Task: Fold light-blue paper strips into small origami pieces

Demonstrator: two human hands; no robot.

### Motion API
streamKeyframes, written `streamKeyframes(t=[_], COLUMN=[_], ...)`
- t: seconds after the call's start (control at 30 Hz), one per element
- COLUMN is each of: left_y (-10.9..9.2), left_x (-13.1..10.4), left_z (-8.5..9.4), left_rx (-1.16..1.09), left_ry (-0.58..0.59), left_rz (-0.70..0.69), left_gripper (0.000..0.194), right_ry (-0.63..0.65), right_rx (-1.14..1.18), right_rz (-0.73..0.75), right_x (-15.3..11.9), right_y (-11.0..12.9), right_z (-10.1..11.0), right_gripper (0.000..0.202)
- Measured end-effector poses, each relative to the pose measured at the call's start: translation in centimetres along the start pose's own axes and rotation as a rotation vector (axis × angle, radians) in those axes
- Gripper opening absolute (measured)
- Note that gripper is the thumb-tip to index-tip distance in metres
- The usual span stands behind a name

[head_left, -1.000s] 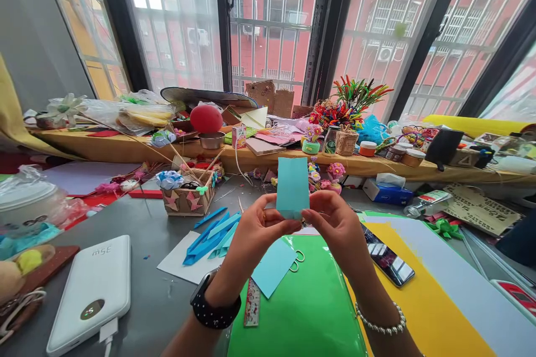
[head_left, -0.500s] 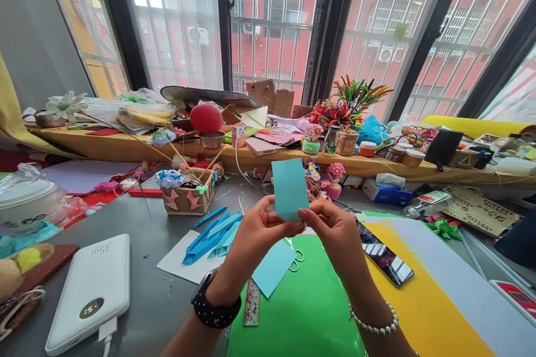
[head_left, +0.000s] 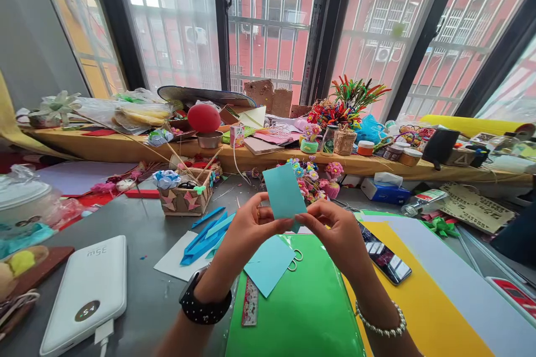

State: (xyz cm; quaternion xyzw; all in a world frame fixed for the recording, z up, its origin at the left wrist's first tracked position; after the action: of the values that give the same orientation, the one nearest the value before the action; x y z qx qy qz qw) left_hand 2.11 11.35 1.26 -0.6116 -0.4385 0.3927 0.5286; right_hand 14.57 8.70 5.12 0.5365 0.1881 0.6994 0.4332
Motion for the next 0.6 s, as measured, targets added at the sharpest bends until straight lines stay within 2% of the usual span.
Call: streamKeyframes(t=[0.23,0.33,0.43,0.53,0.6], left_y=[-0.6,-0.5,-0.4,-0.3,0.0], left_x=[-0.3,-0.4,-0.5,-0.5,-0.4], left_z=[-0.7,-0.5,-0.1,-0.3,-0.3], left_rx=[-0.03,-0.077,-0.131,-0.163,-0.16], left_ry=[0.027,-0.005,-0.04,-0.017,-0.007], left_rz=[-0.055,-0.048,-0.038,-0.025,-0.008], left_gripper=[0.039,0.038,0.039,0.037,0.036], right_ry=[0.031,0.005,0.06,0.127,0.127], right_rx=[-0.043,-0.04,0.037,0.153,0.21], right_rz=[0.034,0.032,-0.001,-0.044,-0.061], right_x=[-0.1,-0.1,0.0,0.1,0.2], right_y=[0.5,0.5,-0.2,-1.1,-1.5], right_z=[-0.2,0.0,-0.7,-1.6,-1.8], right_gripper=[0.022,0.025,0.027,0.025,0.025])
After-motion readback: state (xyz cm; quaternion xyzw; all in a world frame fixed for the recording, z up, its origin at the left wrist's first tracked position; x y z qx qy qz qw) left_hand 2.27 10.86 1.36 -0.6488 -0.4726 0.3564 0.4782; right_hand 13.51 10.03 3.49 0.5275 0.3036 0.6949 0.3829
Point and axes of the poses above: each hand's wrist, its own x-axis towards the middle knuckle, its own z-axis out of the back of the hand, y = z × x, the point moved 10 cm from there along x, towards the middle knuckle, and after that the axes turned 5 degrees about z, right-handed, at the moved point
